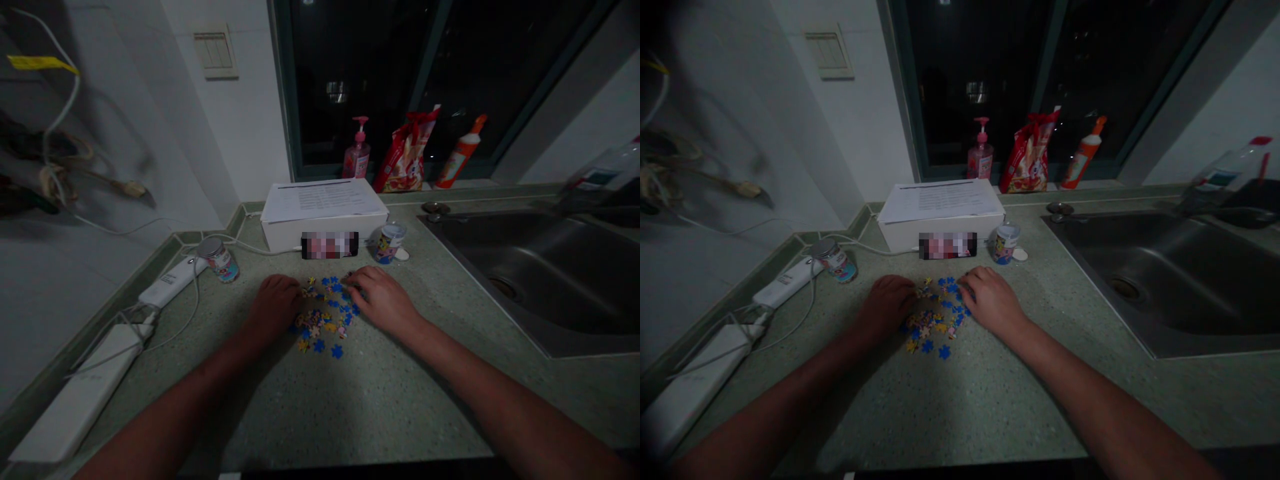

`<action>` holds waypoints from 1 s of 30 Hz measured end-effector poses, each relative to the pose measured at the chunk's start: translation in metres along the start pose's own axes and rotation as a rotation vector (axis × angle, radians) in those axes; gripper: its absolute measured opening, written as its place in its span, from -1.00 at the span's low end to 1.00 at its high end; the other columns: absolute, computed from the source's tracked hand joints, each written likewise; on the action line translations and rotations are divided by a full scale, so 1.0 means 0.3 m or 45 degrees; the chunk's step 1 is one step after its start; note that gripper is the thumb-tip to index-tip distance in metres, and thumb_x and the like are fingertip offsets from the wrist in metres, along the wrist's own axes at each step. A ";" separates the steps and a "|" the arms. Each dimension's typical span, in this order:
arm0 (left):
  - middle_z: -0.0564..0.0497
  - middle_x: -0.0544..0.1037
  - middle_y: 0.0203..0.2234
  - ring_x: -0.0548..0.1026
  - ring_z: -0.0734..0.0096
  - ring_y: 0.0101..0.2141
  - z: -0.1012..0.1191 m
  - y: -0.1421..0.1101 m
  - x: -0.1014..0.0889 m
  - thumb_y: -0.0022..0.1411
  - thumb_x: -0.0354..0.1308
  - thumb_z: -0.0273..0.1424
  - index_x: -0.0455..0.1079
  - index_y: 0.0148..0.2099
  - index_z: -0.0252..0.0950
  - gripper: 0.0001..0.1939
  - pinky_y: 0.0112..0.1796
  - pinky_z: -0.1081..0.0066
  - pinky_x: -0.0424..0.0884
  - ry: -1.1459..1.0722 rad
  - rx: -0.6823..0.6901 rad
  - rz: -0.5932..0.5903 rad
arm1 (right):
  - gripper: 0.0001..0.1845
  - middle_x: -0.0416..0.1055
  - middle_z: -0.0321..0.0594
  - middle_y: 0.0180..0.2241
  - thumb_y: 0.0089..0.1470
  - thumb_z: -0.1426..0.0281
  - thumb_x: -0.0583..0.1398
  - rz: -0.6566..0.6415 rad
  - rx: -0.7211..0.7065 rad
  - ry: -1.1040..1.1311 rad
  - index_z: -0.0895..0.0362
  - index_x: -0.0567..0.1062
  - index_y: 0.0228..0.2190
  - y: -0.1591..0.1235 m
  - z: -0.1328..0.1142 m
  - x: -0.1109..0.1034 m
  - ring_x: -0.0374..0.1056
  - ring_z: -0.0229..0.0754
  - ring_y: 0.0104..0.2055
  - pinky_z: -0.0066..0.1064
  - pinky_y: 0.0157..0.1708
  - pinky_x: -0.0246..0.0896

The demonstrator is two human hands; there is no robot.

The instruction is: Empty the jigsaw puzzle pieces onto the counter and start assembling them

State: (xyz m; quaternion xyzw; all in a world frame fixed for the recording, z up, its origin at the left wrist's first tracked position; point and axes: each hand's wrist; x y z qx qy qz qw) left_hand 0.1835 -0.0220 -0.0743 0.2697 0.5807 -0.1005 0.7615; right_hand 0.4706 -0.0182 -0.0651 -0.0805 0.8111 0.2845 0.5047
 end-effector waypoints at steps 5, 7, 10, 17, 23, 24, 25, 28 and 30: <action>-0.10 0.68 -0.03 0.56 0.11 0.02 -0.004 -0.001 0.005 0.44 0.24 -0.46 0.64 -0.08 -0.25 -0.86 0.16 0.04 0.41 -0.138 -0.013 -0.029 | -0.79 0.60 -0.03 -0.10 0.38 0.41 0.20 0.007 -0.002 -0.030 0.10 0.66 -0.10 0.001 -0.001 -0.003 0.50 0.06 -0.05 -0.05 0.03 0.42; -0.08 0.69 -0.03 0.57 0.12 0.02 -0.005 0.001 0.008 0.45 0.23 -0.45 0.64 -0.07 -0.21 -0.85 0.17 0.03 0.41 -0.168 0.015 -0.010 | -0.79 0.60 -0.03 -0.10 0.38 0.41 0.19 0.012 -0.006 -0.032 0.09 0.66 -0.10 0.001 -0.003 -0.005 0.50 0.06 -0.05 -0.04 0.03 0.42; -0.06 0.68 -0.02 0.57 0.11 0.04 -0.009 0.005 0.014 0.45 0.23 -0.44 0.65 -0.09 -0.17 -0.84 0.20 -0.01 0.39 -0.163 0.020 0.050 | -0.77 0.60 -0.04 -0.11 0.38 0.41 0.18 0.023 -0.016 -0.032 0.07 0.66 -0.10 0.001 -0.005 -0.005 0.50 0.05 -0.06 -0.04 0.02 0.43; -0.09 0.67 -0.02 0.56 0.06 0.04 -0.024 0.022 0.039 0.38 0.27 -0.45 0.66 -0.13 -0.20 -0.87 0.19 -0.06 0.41 -0.147 -0.047 0.061 | -0.78 0.59 -0.04 -0.10 0.38 0.41 0.18 0.006 0.003 -0.032 0.10 0.66 -0.10 0.001 -0.005 -0.002 0.49 0.06 -0.05 -0.03 0.04 0.42; -0.10 0.67 -0.11 0.57 0.07 -0.04 -0.069 0.017 -0.008 0.35 0.23 -0.51 0.64 -0.18 -0.20 -0.83 0.08 0.01 0.48 -0.133 -0.103 0.133 | -0.77 0.60 -0.04 -0.10 0.39 0.40 0.18 0.002 -0.003 -0.026 0.08 0.66 -0.10 0.000 -0.003 -0.003 0.49 0.06 -0.03 -0.05 0.04 0.42; -0.10 0.67 -0.12 0.57 0.08 -0.05 -0.078 0.010 -0.023 0.34 0.23 -0.52 0.63 -0.18 -0.20 -0.83 0.07 0.02 0.48 -0.136 -0.093 0.119 | -0.77 0.60 -0.03 -0.09 0.38 0.41 0.18 0.006 -0.005 -0.024 0.08 0.66 -0.10 0.000 -0.001 -0.003 0.50 0.06 -0.03 -0.05 0.04 0.42; -0.09 0.67 -0.14 0.57 0.09 -0.06 -0.086 0.002 -0.039 0.34 0.23 -0.52 0.63 -0.18 -0.19 -0.83 0.07 0.03 0.47 -0.147 -0.064 0.081 | -0.78 0.60 -0.03 -0.09 0.37 0.41 0.19 0.014 -0.004 -0.025 0.08 0.66 -0.10 0.000 0.002 -0.003 0.50 0.06 -0.03 -0.05 0.04 0.42; -0.06 0.67 -0.10 0.56 0.12 -0.04 -0.098 -0.022 -0.082 0.35 0.24 -0.51 0.63 -0.15 -0.14 -0.82 0.06 0.08 0.46 -0.171 0.118 -0.110 | -0.78 0.60 -0.02 -0.09 0.36 0.42 0.19 0.027 0.007 -0.033 0.09 0.66 -0.11 -0.002 0.011 -0.003 0.51 0.06 -0.05 -0.04 0.03 0.43; -0.05 0.66 -0.06 0.55 0.12 -0.02 -0.094 -0.033 -0.101 0.37 0.26 -0.46 0.63 -0.11 -0.13 -0.85 0.06 0.08 0.45 -0.171 0.209 -0.207 | -0.78 0.60 -0.01 -0.09 0.36 0.42 0.18 0.027 0.013 -0.032 0.11 0.65 -0.11 -0.004 0.015 -0.003 0.51 0.07 -0.05 -0.03 0.03 0.43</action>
Point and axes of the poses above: each hand's wrist, its own y-axis towards the middle knuckle, its own x-axis out of the palm, z = x × y
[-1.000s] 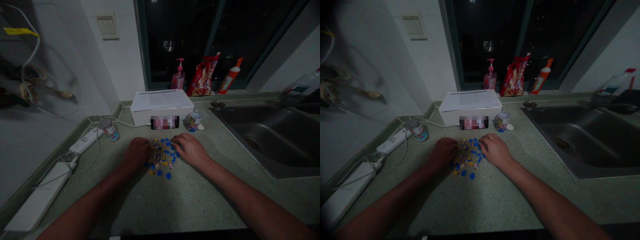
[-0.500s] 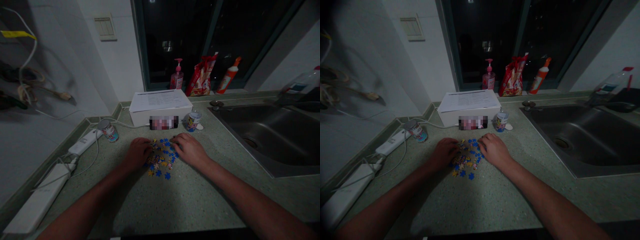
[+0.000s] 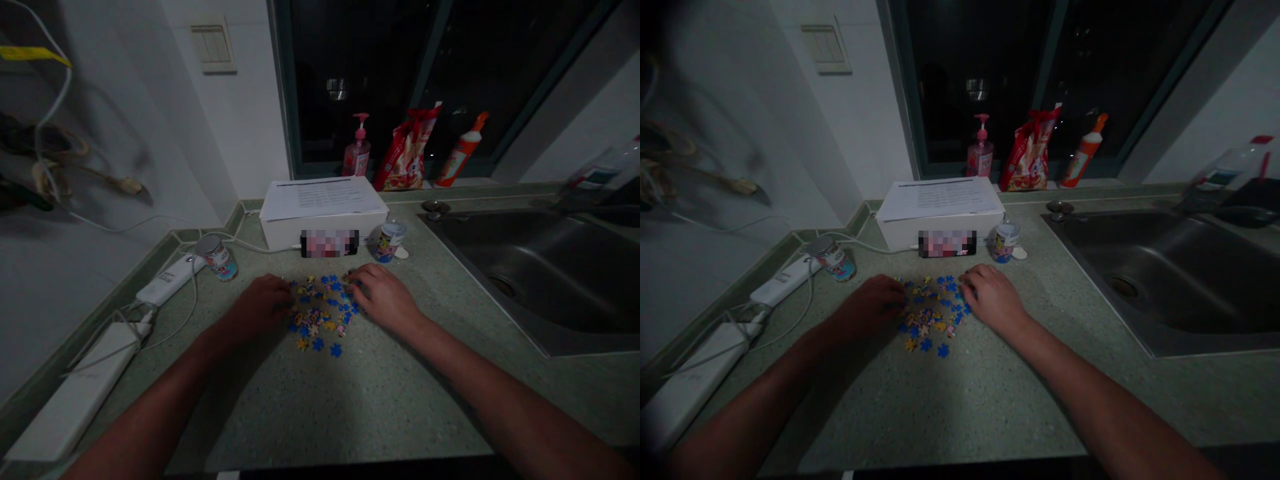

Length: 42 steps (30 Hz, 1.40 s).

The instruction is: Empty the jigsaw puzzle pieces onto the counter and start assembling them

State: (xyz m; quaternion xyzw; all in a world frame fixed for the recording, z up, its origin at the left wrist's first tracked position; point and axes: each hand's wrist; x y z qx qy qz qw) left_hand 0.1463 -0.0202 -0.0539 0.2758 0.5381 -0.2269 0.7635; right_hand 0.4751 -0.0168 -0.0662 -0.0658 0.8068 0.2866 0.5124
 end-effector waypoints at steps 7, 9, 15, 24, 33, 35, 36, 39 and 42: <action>-0.04 0.65 -0.03 0.55 0.14 0.03 0.031 -0.007 -0.018 0.45 0.18 -0.44 0.61 0.02 -0.10 -0.78 0.14 0.05 0.41 -0.043 0.045 -0.078 | -0.77 0.60 -0.03 -0.10 0.37 0.41 0.17 -0.010 0.004 0.010 0.09 0.64 -0.10 -0.002 0.002 -0.003 0.51 0.07 -0.04 -0.04 0.03 0.43; -0.03 0.65 -0.03 0.55 0.15 0.02 0.032 -0.006 -0.019 0.45 0.18 -0.43 0.61 0.01 -0.10 -0.78 0.15 0.04 0.40 -0.037 0.043 -0.093 | -0.77 0.60 -0.02 -0.10 0.36 0.41 0.17 -0.013 0.008 0.004 0.10 0.65 -0.11 -0.001 0.001 -0.002 0.51 0.07 -0.04 -0.03 0.03 0.43; -0.05 0.66 -0.07 0.56 0.16 -0.02 0.032 -0.001 -0.012 0.45 0.18 -0.45 0.61 -0.03 -0.13 -0.80 0.14 0.06 0.41 -0.015 0.051 -0.083 | -0.78 0.60 0.00 -0.10 0.36 0.43 0.19 -0.026 0.004 0.000 0.13 0.65 -0.11 -0.001 0.003 0.001 0.51 0.09 -0.03 -0.03 0.05 0.43; -0.08 0.66 -0.10 0.55 0.12 -0.03 0.008 0.001 0.026 0.40 0.15 -0.49 0.59 -0.09 -0.23 -0.82 0.09 0.07 0.46 0.019 0.038 0.035 | -0.80 0.60 -0.01 -0.10 0.34 0.44 0.22 -0.027 0.016 -0.009 0.15 0.66 -0.11 0.001 0.000 0.003 0.52 0.07 -0.03 -0.07 0.06 0.43; -0.11 0.67 -0.08 0.56 0.11 0.01 -0.010 0.008 0.069 0.42 0.13 -0.42 0.61 -0.09 -0.21 -0.80 0.10 0.06 0.51 -0.141 -0.081 0.101 | -0.80 0.61 0.00 -0.09 0.36 0.43 0.22 -0.021 0.000 -0.016 0.16 0.66 -0.09 -0.001 -0.004 0.001 0.52 0.09 -0.02 -0.04 0.06 0.43; -0.10 0.67 -0.10 0.56 0.11 0.00 0.001 0.012 0.077 0.42 0.14 -0.43 0.61 -0.11 -0.23 -0.81 0.10 0.06 0.51 -0.162 -0.094 0.088 | -0.80 0.61 0.01 -0.10 0.36 0.43 0.22 -0.021 0.004 -0.016 0.18 0.66 -0.09 -0.001 -0.005 0.002 0.52 0.10 -0.03 -0.03 0.05 0.44; -0.11 0.67 -0.10 0.56 0.11 0.00 0.006 0.013 0.081 0.41 0.15 -0.43 0.61 -0.12 -0.23 -0.82 0.10 0.05 0.51 -0.161 -0.105 0.088 | -0.80 0.61 0.01 -0.10 0.36 0.43 0.22 -0.021 0.004 -0.016 0.18 0.66 -0.10 -0.001 -0.006 0.003 0.52 0.10 -0.03 -0.03 0.05 0.44; -0.11 0.67 -0.07 0.55 0.09 0.00 0.010 0.018 0.082 0.41 0.18 -0.41 0.61 -0.08 -0.22 -0.82 0.11 0.02 0.50 -0.124 -0.144 0.123 | -0.80 0.61 0.00 -0.10 0.37 0.42 0.22 -0.020 -0.001 -0.018 0.16 0.66 -0.10 -0.001 -0.006 0.003 0.52 0.10 -0.04 -0.01 0.04 0.45; -0.11 0.67 -0.10 0.57 0.09 -0.03 -0.002 0.018 0.063 0.40 0.17 -0.42 0.62 -0.10 -0.20 -0.82 0.09 0.02 0.50 -0.075 -0.203 0.183 | -0.80 0.61 -0.01 -0.09 0.37 0.41 0.21 -0.015 -0.004 -0.013 0.14 0.65 -0.10 -0.001 -0.005 0.003 0.52 0.09 -0.03 -0.01 0.05 0.45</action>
Point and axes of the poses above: each hand's wrist, its own y-axis towards the middle knuckle, its own x-axis out of the palm, z = x × y
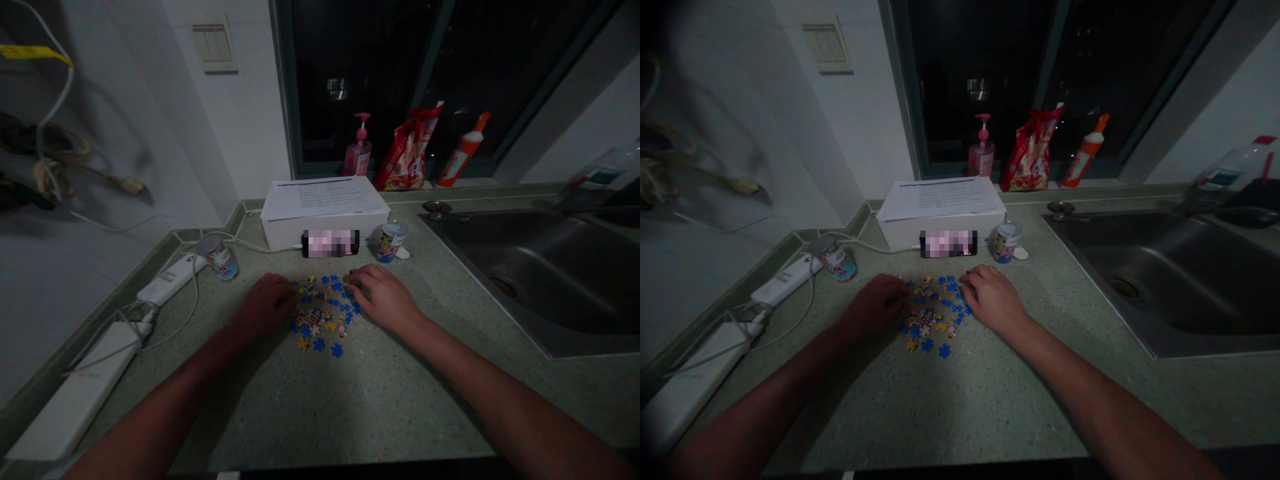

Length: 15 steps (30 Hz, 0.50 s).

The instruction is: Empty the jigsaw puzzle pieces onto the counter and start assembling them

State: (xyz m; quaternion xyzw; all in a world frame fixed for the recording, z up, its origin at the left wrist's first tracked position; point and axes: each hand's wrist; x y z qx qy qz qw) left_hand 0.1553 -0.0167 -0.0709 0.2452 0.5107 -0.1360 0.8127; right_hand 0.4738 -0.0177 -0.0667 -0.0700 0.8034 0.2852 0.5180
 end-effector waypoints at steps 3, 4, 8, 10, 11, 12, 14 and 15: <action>-0.09 0.68 -0.20 0.59 0.09 -0.11 -0.017 0.002 -0.032 0.36 0.18 -0.44 0.62 -0.17 -0.16 -0.83 0.01 0.05 0.51 0.050 -0.087 0.020 | -0.81 0.61 -0.02 -0.09 0.37 0.41 0.21 -0.004 -0.007 0.004 0.13 0.65 -0.10 0.000 0.002 0.001 0.52 0.09 -0.03 -0.02 0.06 0.44; -0.08 0.68 -0.21 0.60 0.09 -0.13 -0.022 0.002 -0.042 0.35 0.19 -0.44 0.62 -0.18 -0.15 -0.84 -0.01 0.06 0.51 0.068 -0.116 0.014 | -0.81 0.61 -0.02 -0.09 0.37 0.41 0.21 -0.006 -0.006 0.004 0.13 0.65 -0.10 -0.001 0.002 0.001 0.52 0.09 -0.03 -0.01 0.07 0.44; -0.10 0.69 -0.23 0.60 0.08 -0.14 -0.027 -0.001 -0.065 0.37 0.22 -0.40 0.63 -0.18 -0.18 -0.86 -0.04 0.08 0.49 0.136 -0.169 -0.024 | -0.80 0.60 -0.01 -0.09 0.38 0.40 0.20 -0.004 0.003 0.011 0.14 0.65 -0.10 -0.001 0.003 0.003 0.52 0.09 -0.02 -0.02 0.06 0.44; -0.13 0.69 -0.21 0.60 0.06 -0.13 -0.027 -0.002 -0.069 0.37 0.22 -0.39 0.64 -0.15 -0.22 -0.85 -0.03 0.07 0.48 0.173 -0.182 -0.036 | -0.80 0.60 -0.01 -0.08 0.37 0.40 0.20 -0.004 0.006 0.020 0.13 0.65 -0.10 -0.001 0.003 0.003 0.52 0.08 -0.01 -0.03 0.06 0.45; -0.15 0.69 -0.20 0.60 0.04 -0.12 -0.028 -0.002 -0.071 0.37 0.22 -0.40 0.65 -0.13 -0.23 -0.84 -0.02 0.07 0.48 0.195 -0.193 -0.034 | -0.80 0.60 -0.01 -0.09 0.37 0.41 0.20 -0.004 0.007 0.023 0.13 0.65 -0.10 -0.001 0.003 0.003 0.52 0.08 -0.01 -0.03 0.06 0.45; -0.16 0.69 -0.18 0.60 0.03 -0.11 -0.030 -0.001 -0.072 0.37 0.22 -0.40 0.65 -0.11 -0.24 -0.83 -0.02 0.07 0.47 0.214 -0.203 -0.028 | -0.79 0.60 -0.01 -0.09 0.37 0.41 0.20 -0.005 0.007 0.024 0.13 0.65 -0.10 -0.001 0.003 0.002 0.52 0.09 -0.01 -0.03 0.06 0.44; -0.17 0.69 -0.17 0.61 0.03 -0.10 -0.040 0.001 -0.072 0.37 0.20 -0.42 0.66 -0.09 -0.24 -0.81 -0.02 0.08 0.48 0.236 -0.203 -0.023 | -0.79 0.60 -0.01 -0.09 0.36 0.42 0.20 -0.009 0.002 0.022 0.14 0.65 -0.10 -0.001 0.003 0.000 0.52 0.09 -0.02 -0.03 0.06 0.44; -0.16 0.69 -0.18 0.62 0.03 -0.11 -0.046 0.002 -0.071 0.38 0.20 -0.43 0.66 -0.10 -0.24 -0.81 -0.02 0.09 0.48 0.244 -0.189 -0.030 | -0.78 0.60 0.00 -0.09 0.36 0.42 0.19 -0.010 -0.001 0.020 0.14 0.65 -0.10 -0.001 0.003 -0.001 0.52 0.09 -0.02 -0.03 0.06 0.44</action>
Point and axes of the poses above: each hand's wrist, its own y-axis towards the middle knuckle, its own x-axis out of the palm, z = x × y
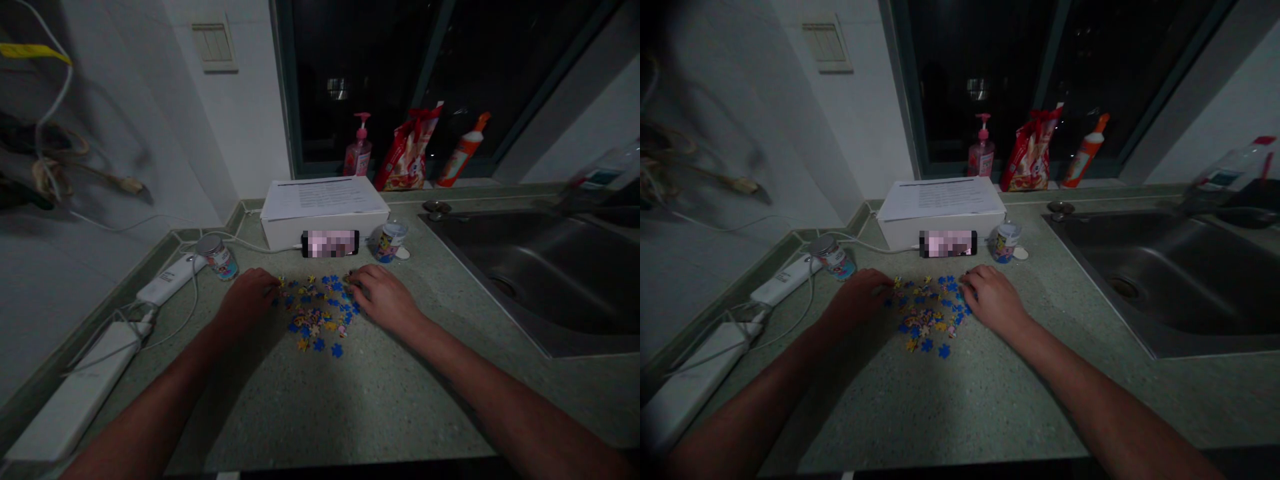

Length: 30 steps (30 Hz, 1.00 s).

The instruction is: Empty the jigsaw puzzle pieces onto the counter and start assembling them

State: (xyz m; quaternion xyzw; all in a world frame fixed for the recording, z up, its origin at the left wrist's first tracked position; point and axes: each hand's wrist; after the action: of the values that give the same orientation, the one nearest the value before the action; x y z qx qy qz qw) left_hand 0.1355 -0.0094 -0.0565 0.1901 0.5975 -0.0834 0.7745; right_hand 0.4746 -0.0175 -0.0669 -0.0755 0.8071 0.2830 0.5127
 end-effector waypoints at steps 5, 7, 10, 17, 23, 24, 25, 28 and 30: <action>-0.15 0.68 -0.20 0.61 0.04 -0.13 -0.019 0.005 0.024 0.42 0.21 -0.37 0.65 -0.12 -0.23 -0.83 -0.04 0.09 0.48 0.045 0.074 -0.049 | -0.78 0.60 -0.01 -0.09 0.36 0.43 0.20 0.013 -0.001 -0.006 0.12 0.66 -0.09 -0.001 0.001 -0.001 0.51 0.07 -0.02 -0.05 0.04 0.44; -0.13 0.68 -0.17 0.59 0.06 -0.10 -0.003 0.000 0.033 0.44 0.20 -0.38 0.64 -0.09 -0.22 -0.83 -0.01 0.08 0.47 0.015 0.138 -0.039 | -0.78 0.60 -0.02 -0.09 0.36 0.43 0.20 0.015 0.004 -0.012 0.12 0.66 -0.09 -0.001 -0.001 0.000 0.51 0.06 -0.03 -0.05 0.04 0.43; -0.11 0.67 -0.08 0.57 0.07 -0.02 0.054 -0.018 0.035 0.45 0.20 -0.38 0.63 -0.03 -0.18 -0.82 0.07 0.05 0.44 -0.074 0.295 -0.023 | -0.78 0.60 -0.01 -0.08 0.37 0.44 0.20 -0.012 -0.011 -0.016 0.12 0.66 -0.08 -0.001 -0.010 0.003 0.51 0.06 -0.02 -0.05 0.06 0.43; -0.03 0.64 -0.12 0.57 0.13 -0.06 0.156 -0.054 0.003 0.48 0.22 -0.22 0.59 -0.03 -0.12 -0.83 0.03 0.07 0.40 -0.201 0.447 -0.215 | -0.78 0.58 0.00 -0.03 0.38 0.41 0.20 -0.088 -0.123 0.017 0.10 0.65 -0.07 -0.014 -0.051 0.033 0.49 0.08 0.02 0.01 0.08 0.43; -0.03 0.63 -0.16 0.57 0.14 -0.08 0.133 -0.044 -0.013 0.41 0.23 -0.36 0.57 -0.15 -0.18 -0.91 0.05 0.09 0.39 -0.170 0.442 -0.216 | -0.64 0.48 0.07 0.20 0.39 0.30 0.25 -0.183 -0.269 0.024 0.10 0.58 0.15 -0.011 -0.110 0.072 0.39 0.13 0.26 0.08 0.25 0.33; -0.04 0.63 -0.18 0.57 0.14 -0.09 0.131 -0.042 -0.012 0.42 0.22 -0.38 0.56 -0.16 -0.18 -0.91 0.05 0.09 0.39 -0.162 0.437 -0.213 | -0.62 0.46 0.08 0.23 0.40 0.30 0.25 -0.196 -0.297 0.030 0.10 0.57 0.17 -0.008 -0.119 0.078 0.36 0.13 0.30 0.09 0.30 0.29; -0.05 0.64 -0.18 0.57 0.14 -0.09 0.132 -0.041 -0.009 0.43 0.21 -0.38 0.56 -0.16 -0.19 -0.90 0.06 0.09 0.40 -0.151 0.430 -0.205 | -0.62 0.45 0.07 0.26 0.40 0.31 0.24 -0.211 -0.318 0.037 0.10 0.56 0.18 -0.004 -0.127 0.083 0.32 0.13 0.34 0.10 0.33 0.24; -0.10 0.66 -0.06 0.55 0.10 0.00 0.138 -0.040 0.012 0.46 0.17 -0.38 0.57 0.00 -0.21 -0.83 0.12 0.07 0.38 -0.133 0.432 -0.146 | -0.61 0.44 0.05 0.31 0.42 0.33 0.21 -0.273 -0.335 0.047 0.13 0.55 0.20 0.005 -0.141 0.093 0.24 0.13 0.43 0.13 0.42 0.11; -0.12 0.63 0.08 0.51 0.07 0.10 0.142 -0.039 0.030 0.48 0.17 -0.35 0.52 0.16 -0.21 -0.73 0.19 0.03 0.35 -0.132 0.443 -0.101 | -0.61 0.42 0.04 0.33 0.43 0.32 0.21 -0.306 -0.334 0.041 0.14 0.54 0.21 0.007 -0.143 0.094 0.21 0.14 0.45 0.14 0.44 0.06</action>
State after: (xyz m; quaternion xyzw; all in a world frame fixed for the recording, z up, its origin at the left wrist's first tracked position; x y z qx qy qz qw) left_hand 0.1718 -0.0359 -0.0581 0.2931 0.5405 -0.2257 0.7557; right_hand 0.4270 -0.0338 -0.0773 -0.2423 0.7565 0.3213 0.5155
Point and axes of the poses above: each hand's wrist, its own y-axis towards the middle knuckle, its own x-axis out of the palm, z = x × y
